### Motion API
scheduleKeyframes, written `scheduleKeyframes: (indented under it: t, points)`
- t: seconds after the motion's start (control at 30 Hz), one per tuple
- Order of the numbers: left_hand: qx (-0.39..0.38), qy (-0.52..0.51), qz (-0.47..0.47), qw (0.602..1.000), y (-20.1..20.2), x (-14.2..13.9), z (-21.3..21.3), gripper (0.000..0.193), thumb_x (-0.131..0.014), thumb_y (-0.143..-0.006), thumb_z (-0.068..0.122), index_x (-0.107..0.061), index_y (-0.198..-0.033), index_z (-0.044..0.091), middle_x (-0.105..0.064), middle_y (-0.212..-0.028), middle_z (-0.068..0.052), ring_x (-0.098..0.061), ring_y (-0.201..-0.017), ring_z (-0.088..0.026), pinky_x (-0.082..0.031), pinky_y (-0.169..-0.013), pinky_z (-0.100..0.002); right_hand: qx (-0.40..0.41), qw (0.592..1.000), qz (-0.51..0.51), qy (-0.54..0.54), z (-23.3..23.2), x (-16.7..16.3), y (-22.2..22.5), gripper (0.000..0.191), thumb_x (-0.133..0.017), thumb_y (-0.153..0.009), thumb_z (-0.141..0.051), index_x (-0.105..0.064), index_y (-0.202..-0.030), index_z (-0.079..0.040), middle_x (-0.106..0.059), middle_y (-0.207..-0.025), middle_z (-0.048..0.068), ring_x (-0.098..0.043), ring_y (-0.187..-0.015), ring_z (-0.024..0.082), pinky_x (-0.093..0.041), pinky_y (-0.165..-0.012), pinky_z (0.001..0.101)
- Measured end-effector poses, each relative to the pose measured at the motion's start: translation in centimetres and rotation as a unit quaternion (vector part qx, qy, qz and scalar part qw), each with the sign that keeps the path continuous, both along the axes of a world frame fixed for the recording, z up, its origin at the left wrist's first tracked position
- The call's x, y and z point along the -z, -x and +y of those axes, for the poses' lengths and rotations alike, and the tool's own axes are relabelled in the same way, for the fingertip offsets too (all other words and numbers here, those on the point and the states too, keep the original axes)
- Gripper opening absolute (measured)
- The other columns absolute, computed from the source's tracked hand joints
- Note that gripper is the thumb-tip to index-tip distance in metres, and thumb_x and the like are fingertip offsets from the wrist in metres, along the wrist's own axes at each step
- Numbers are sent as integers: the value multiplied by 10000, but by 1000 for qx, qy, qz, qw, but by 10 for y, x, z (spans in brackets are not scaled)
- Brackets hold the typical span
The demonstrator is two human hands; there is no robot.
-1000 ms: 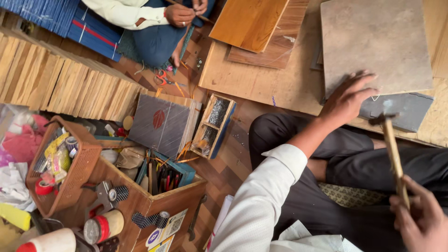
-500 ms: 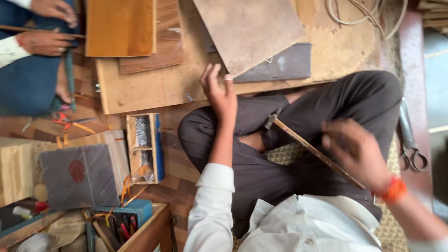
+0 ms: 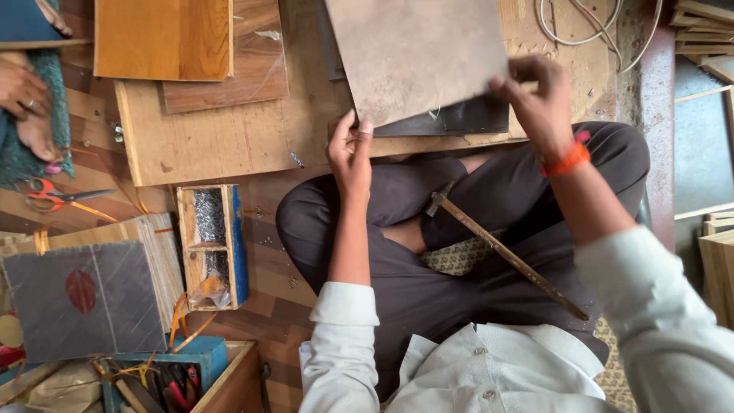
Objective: The person sits on the floor and assembles small wooden frames by hammering nails into them using a hammer. They handle various wooden boards and frames, positioning them on a work surface and securing them with nails.
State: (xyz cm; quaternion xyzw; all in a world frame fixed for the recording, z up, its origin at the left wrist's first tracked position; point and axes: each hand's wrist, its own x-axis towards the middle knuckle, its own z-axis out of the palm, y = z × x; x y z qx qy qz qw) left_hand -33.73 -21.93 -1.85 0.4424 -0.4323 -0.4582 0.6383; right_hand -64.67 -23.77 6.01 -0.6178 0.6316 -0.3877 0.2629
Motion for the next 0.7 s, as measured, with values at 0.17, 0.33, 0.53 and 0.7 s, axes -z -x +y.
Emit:
scheduleKeyframes:
  t: [0.17, 0.33, 0.53, 0.7]
  points:
    - [-4, -113, 176, 978, 0, -29, -13, 376, -722, -997, 175, -670, -1292, -52, -694, -949, -51, -661, -799, -118, -550, -700, -262, 48, 927, -345, -139, 85, -18, -26, 313, -791, -902, 23, -504, -1001, -56, -679, -865, 85, -726, -797, 154, -535, -625, 238]
    - [-45, -152, 226, 961, 19, -50, -20, 380, -767, -954, 117, -646, -1241, -102, -710, -975, -52, -664, -815, -115, -565, -723, -260, 71, 888, -450, -68, 108, -11, -74, 362, -802, -907, 40, -497, -1078, -52, -676, -873, 95, -728, -792, 188, -558, -643, 251]
    - [51, -160, 198, 966, 30, -50, 25, 417, -766, -921, 87, -651, -1296, -56, -724, -999, -59, -641, -820, -91, -525, -709, -222, 89, 876, -466, -91, 100, -10, -113, 331, -786, -906, 15, -500, -1061, -48, -689, -933, 101, -754, -819, 181, -584, -639, 265]
    - [14, -166, 137, 976, 23, -36, 29, 528, -779, -888, 109, -573, -1347, -54, -714, -997, -49, -668, -847, -102, -570, -712, -251, -42, 884, -434, -171, 102, -17, -130, 284, -733, -934, -16, -579, -1172, -29, -728, -1037, 67, -722, -862, 141, -557, -653, 238]
